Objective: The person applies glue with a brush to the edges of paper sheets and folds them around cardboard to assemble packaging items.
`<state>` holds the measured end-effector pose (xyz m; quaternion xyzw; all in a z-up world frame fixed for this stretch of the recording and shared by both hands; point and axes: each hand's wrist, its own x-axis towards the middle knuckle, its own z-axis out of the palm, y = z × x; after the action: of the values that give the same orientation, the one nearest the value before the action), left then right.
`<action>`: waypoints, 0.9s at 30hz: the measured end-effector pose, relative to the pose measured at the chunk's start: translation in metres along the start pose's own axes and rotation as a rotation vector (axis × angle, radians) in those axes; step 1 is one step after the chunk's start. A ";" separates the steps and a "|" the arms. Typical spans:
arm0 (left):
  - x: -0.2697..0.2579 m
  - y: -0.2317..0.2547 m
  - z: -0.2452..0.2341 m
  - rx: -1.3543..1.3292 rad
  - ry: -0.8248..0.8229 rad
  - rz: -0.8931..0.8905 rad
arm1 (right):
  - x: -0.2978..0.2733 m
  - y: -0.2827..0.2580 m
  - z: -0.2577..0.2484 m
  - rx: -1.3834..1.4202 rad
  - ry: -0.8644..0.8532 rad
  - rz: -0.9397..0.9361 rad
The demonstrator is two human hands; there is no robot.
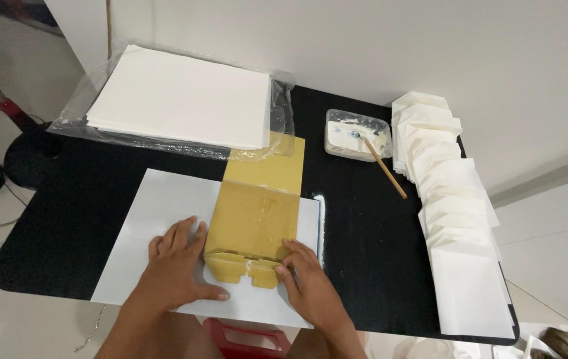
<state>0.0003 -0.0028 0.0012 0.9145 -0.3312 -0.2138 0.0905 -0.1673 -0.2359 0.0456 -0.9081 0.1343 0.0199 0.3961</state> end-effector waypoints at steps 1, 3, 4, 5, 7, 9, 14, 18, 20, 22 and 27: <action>0.000 0.000 0.000 -0.002 0.000 0.000 | 0.000 0.002 0.000 -0.002 0.000 0.000; 0.001 0.001 0.002 0.000 0.016 0.007 | 0.001 0.005 0.001 -0.011 0.019 -0.062; 0.001 -0.001 0.005 -0.001 0.014 0.008 | 0.001 0.006 0.002 -0.010 0.018 -0.060; 0.002 -0.002 0.007 -0.003 0.041 0.021 | 0.000 0.008 0.003 -0.003 0.026 -0.083; 0.004 -0.002 0.007 -0.006 0.071 0.033 | 0.001 0.010 0.003 0.003 0.035 -0.109; 0.003 0.002 0.003 0.008 -0.004 -0.011 | 0.000 0.010 0.003 -0.015 0.019 -0.086; 0.000 0.003 0.000 -0.020 0.005 0.000 | 0.001 0.008 0.005 -0.017 0.007 -0.030; 0.000 0.006 -0.003 0.005 -0.018 -0.016 | 0.003 0.009 0.006 -0.008 0.025 -0.083; -0.003 0.009 -0.008 -0.004 -0.035 -0.024 | 0.004 0.018 0.008 -0.017 0.039 -0.125; -0.003 0.010 -0.008 -0.010 -0.049 -0.031 | 0.004 0.022 0.009 -0.027 0.056 -0.167; -0.001 0.004 0.000 0.022 0.003 0.011 | 0.002 0.014 0.007 -0.017 0.026 -0.085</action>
<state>-0.0030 -0.0049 0.0028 0.9140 -0.3384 -0.2080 0.0820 -0.1683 -0.2406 0.0303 -0.9165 0.1006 -0.0077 0.3871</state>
